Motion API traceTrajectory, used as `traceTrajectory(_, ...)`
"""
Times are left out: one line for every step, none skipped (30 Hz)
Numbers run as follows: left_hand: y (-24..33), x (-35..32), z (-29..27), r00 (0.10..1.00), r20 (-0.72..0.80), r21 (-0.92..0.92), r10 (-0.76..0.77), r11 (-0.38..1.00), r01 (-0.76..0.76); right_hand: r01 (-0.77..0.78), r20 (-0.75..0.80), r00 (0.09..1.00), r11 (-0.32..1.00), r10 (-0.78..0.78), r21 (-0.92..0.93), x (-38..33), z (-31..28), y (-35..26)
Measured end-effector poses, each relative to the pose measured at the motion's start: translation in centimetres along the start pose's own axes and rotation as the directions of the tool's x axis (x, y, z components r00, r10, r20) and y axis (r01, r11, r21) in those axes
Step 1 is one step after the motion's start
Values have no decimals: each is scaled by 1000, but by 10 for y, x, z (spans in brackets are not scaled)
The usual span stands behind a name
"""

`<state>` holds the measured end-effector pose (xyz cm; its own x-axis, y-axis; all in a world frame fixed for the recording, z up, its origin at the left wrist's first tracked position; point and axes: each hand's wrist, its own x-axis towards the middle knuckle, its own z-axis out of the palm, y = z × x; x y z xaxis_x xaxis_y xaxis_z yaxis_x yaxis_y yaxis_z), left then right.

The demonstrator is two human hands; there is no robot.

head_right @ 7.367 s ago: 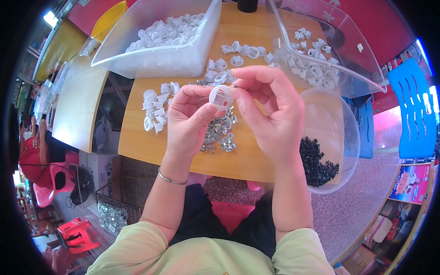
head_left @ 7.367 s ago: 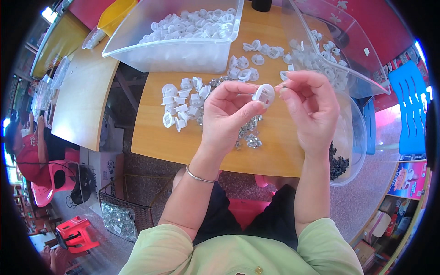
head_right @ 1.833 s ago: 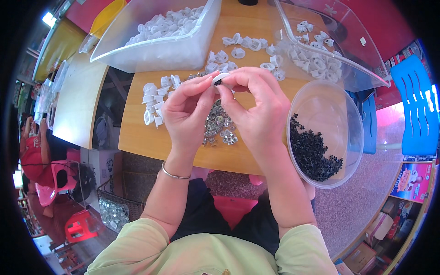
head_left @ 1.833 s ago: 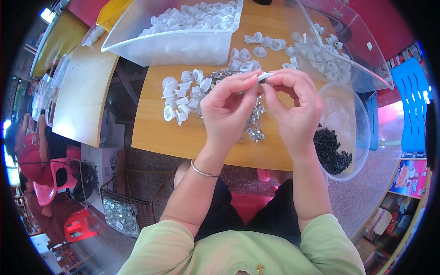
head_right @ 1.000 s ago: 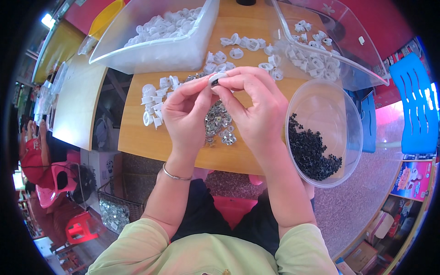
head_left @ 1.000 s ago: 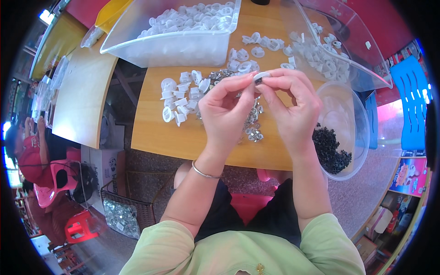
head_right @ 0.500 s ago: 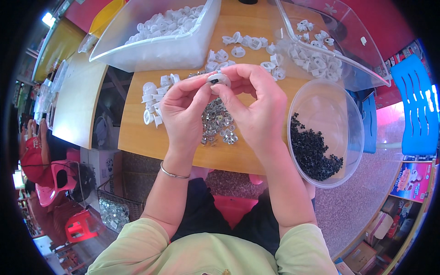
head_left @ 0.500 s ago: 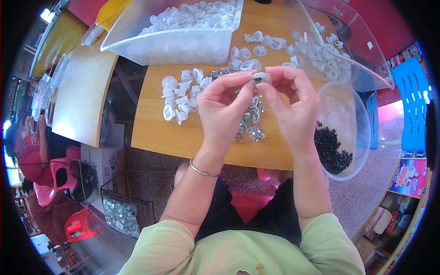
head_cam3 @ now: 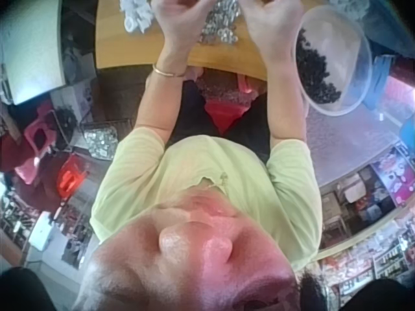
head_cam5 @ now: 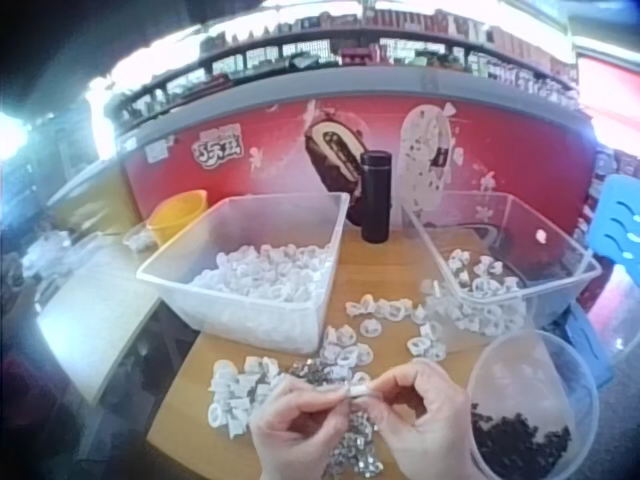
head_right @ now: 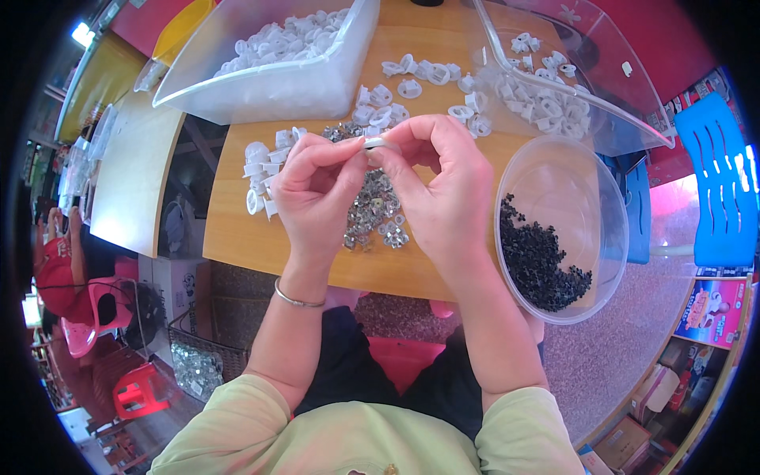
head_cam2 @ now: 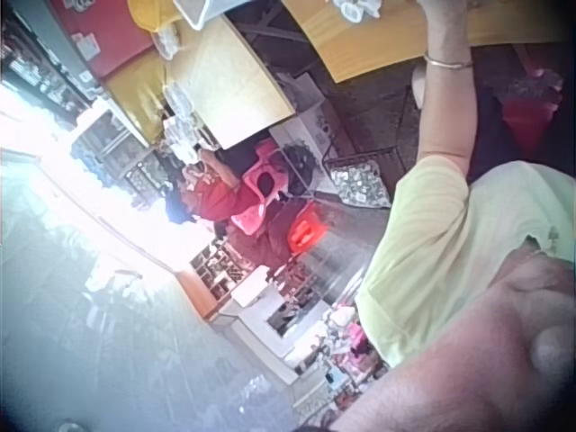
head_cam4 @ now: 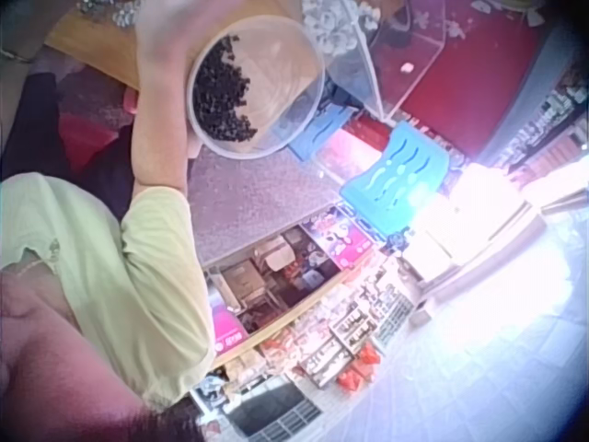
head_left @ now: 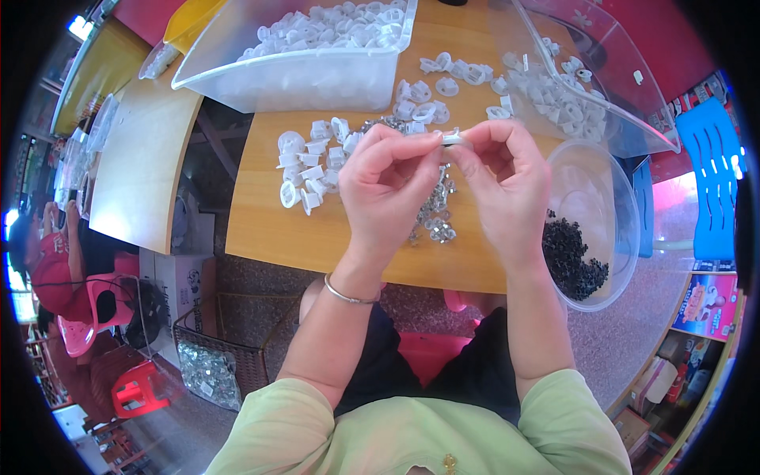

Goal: The person assembles components by inserting small black pieces into white plastic casings by hand and placing the assembled parts into a clear container.

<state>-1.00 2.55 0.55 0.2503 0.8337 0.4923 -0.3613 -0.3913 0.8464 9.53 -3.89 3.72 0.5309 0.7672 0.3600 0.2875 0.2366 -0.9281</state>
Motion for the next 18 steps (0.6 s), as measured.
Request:
traceTrajectory(1,0,0,1000,-1,3,0,1000,0,13,-5,1000,1000,-13,-3,-1,1,1)
traceTrajectory(2,1,-1,1000,10,16,17,1000,-17,25,-11,1000,1000,-25,-5,-1,2,1)
traceTrajectory(3,2,-2,999,21,29,34,999,-35,25,-9,1000,1000,-25,-2,-1,2,1)
traceTrajectory(1,2,-2,999,21,27,33,999,-34,26,-10,1000,1000,-26,16,-1,1,1)
traceTrajectory(0,2,-2,999,30,30,22,999,-23,27,-11,1000,999,-27,35,0,1,2)
traceTrajectory(-1,2,-2,999,39,33,11,999,-12,27,-12,1000,999,-27,33,0,0,2)
traceTrajectory(0,2,-2,999,39,34,12,999,-13,36,8,999,999,-37,37,1,-1,2)
traceTrajectory(1,2,-2,999,36,29,19,999,-20,46,28,999,998,-47,41,2,-2,1)
traceTrajectory(3,2,-1,999,33,25,26,999,-27,48,28,998,998,-49,41,2,-2,3)
traceTrajectory(3,2,0,999,33,25,30,999,-31,132,25,991,989,-134,68,2,-2,6)
traceTrajectory(3,2,3,997,28,-62,77,995,-75,216,20,976,972,-219,94,3,-1,8)
traceTrajectory(3,3,4,992,20,-148,123,982,-119,220,21,975,971,-223,95,4,-1,8)
traceTrajectory(3,4,3,992,20,-150,126,981,-122,262,13,964,961,-264,94,4,-1,7)
traceTrajectory(3,5,2,982,33,-96,188,978,-184,303,5,953,949,-304,93,5,-2,7)
traceTrajectory(3,6,1,968,49,-43,248,968,-246,305,5,952,948,-307,91,5,-3,7)
traceTrajectory(4,6,-1,967,48,-43,250,968,-248,347,20,937,937,-348,27,5,-3,8)
traceTrajectory(4,6,-3,957,60,27,285,957,-287,388,37,922,921,-387,-36,5,-4,9)
traceTrajectory(4,6,-5,945,74,96,319,941,-326,388,38,921,921,-387,-36,5,-3,9)
